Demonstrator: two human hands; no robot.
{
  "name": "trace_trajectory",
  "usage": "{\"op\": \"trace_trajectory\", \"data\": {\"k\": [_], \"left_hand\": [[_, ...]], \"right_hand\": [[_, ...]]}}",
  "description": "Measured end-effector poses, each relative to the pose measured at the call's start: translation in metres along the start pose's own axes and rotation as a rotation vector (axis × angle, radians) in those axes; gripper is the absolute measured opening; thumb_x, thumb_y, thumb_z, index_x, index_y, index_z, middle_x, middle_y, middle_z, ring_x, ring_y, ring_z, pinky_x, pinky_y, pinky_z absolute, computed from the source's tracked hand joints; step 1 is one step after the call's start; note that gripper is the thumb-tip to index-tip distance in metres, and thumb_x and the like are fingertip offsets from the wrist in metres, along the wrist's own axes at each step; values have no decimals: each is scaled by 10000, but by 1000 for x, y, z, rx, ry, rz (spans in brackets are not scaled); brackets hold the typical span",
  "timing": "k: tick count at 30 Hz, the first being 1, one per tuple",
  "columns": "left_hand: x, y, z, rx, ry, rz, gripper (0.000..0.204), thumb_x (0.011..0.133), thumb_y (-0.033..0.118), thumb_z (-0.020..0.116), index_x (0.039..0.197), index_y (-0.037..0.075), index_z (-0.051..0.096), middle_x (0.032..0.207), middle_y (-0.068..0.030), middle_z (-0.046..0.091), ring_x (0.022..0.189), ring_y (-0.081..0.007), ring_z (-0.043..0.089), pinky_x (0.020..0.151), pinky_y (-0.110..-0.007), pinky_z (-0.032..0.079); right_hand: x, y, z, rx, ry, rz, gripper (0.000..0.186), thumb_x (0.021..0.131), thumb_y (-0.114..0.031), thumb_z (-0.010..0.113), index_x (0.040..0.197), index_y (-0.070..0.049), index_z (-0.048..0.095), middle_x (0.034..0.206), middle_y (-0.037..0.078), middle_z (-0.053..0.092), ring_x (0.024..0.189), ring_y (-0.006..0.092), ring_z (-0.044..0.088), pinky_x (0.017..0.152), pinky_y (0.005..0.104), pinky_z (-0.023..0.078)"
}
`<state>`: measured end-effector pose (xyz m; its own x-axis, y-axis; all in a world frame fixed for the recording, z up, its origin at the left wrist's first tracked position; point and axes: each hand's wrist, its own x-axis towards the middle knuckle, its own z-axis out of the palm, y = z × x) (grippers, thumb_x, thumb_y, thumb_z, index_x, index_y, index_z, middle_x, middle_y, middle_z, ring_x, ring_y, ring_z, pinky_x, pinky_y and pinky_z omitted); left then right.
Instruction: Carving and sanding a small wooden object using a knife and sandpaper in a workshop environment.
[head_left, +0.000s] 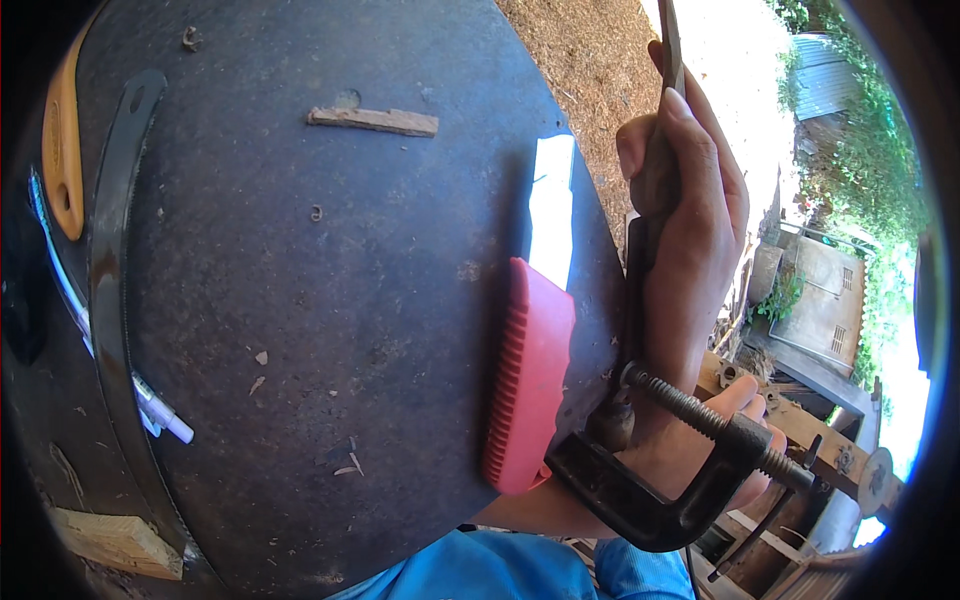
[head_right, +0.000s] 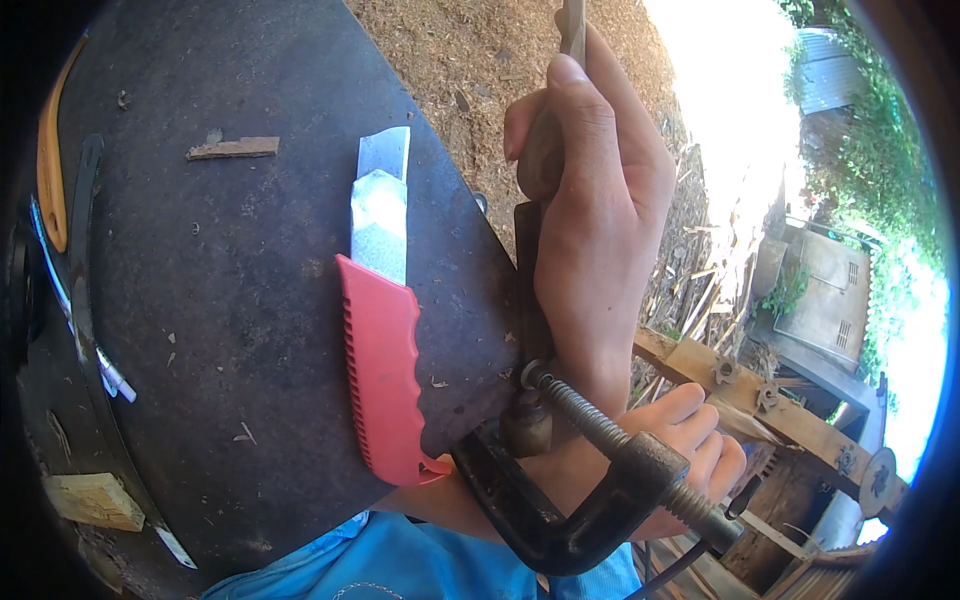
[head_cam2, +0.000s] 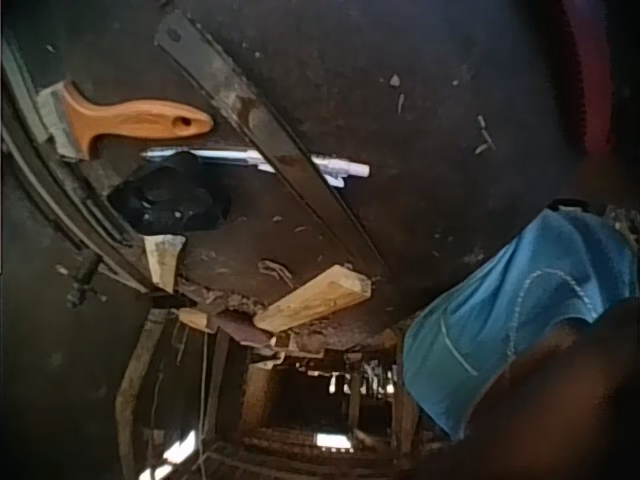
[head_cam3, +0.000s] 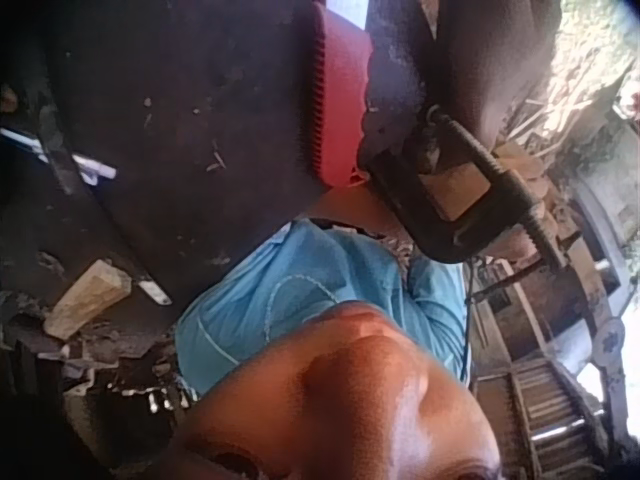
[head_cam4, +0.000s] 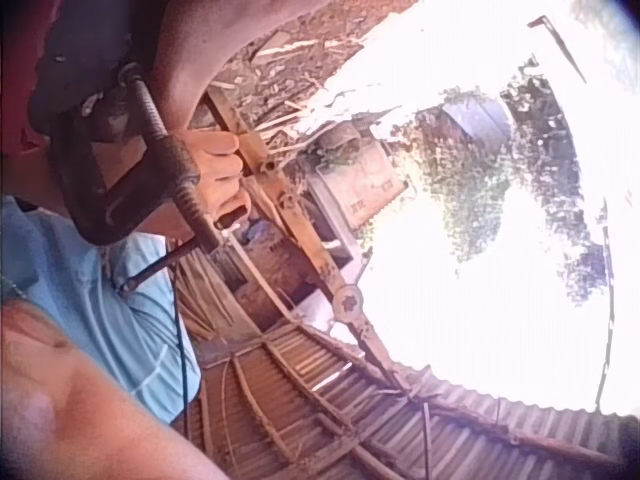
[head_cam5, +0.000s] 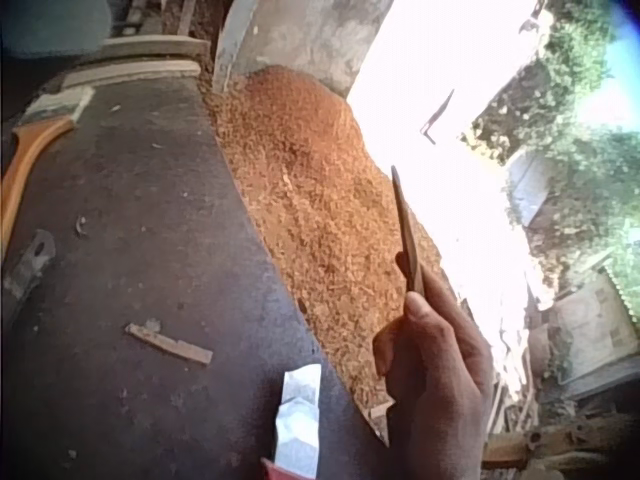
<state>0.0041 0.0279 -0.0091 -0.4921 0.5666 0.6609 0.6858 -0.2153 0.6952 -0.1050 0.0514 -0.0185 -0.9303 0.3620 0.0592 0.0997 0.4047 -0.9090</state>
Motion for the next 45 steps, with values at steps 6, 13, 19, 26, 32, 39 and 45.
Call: {"op": "trace_trajectory", "data": {"k": [6,13,19,26,32,39,45], "left_hand": [[5,3,10,-23,43,-2,138,760,146,711,818,29,667,724,-55,590,722,-196,580,685,-337,439],[-2,-8,20,-11,79,-62,136,759,144,711,814,29,666,721,-55,590,715,-196,577,682,-337,436],[-3,-13,26,1,113,-98,134,757,143,711,811,29,666,718,-55,590,708,-196,575,679,-338,433],[-8,-8,39,-12,131,-128,131,755,141,712,807,29,666,714,-55,589,701,-196,572,675,-339,430],[-10,-4,44,-12,136,-156,129,753,139,712,803,29,666,711,-55,589,695,-195,569,672,-340,428],[-6,-2,46,-23,156,-184,127,752,137,713,799,29,666,707,-54,589,687,-195,566,668,-341,424],[-1,-8,46,-11,197,-213,125,750,136,713,796,29,666,704,-54,588,681,-195,564,665,-341,422]], "right_hand": [[1,-12,-4,9,-9,27,485,1054,-213,472,1448,60,545,713,-40,486,625,22,351,563,202,204],[2,0,-2,-53,16,-66,498,1059,-249,472,1455,44,547,683,-33,487,578,28,343,552,210,201],[-3,-5,-1,-115,63,-55,488,1069,-253,470,1457,33,545,670,-14,523,563,29,397,546,198,257],[-11,-6,2,-80,164,-82,482,1082,-262,469,1459,30,537,695,-23,539,490,18,353,462,199,215],[-1,-6,5,-51,51,-79,444,1073,-203,526,1440,44,560,739,-7,583,573,3,371,532,188,240],[-1,-5,3,-143,34,-136,471,1080,-240,508,1463,32,539,700,-20,551,560,9,360,521,193,229],[-10,-4,-7,-120,23,-136,486,1094,-274,458,1481,13,523,677,-32,521,540,16,356,502,203,220]]}}
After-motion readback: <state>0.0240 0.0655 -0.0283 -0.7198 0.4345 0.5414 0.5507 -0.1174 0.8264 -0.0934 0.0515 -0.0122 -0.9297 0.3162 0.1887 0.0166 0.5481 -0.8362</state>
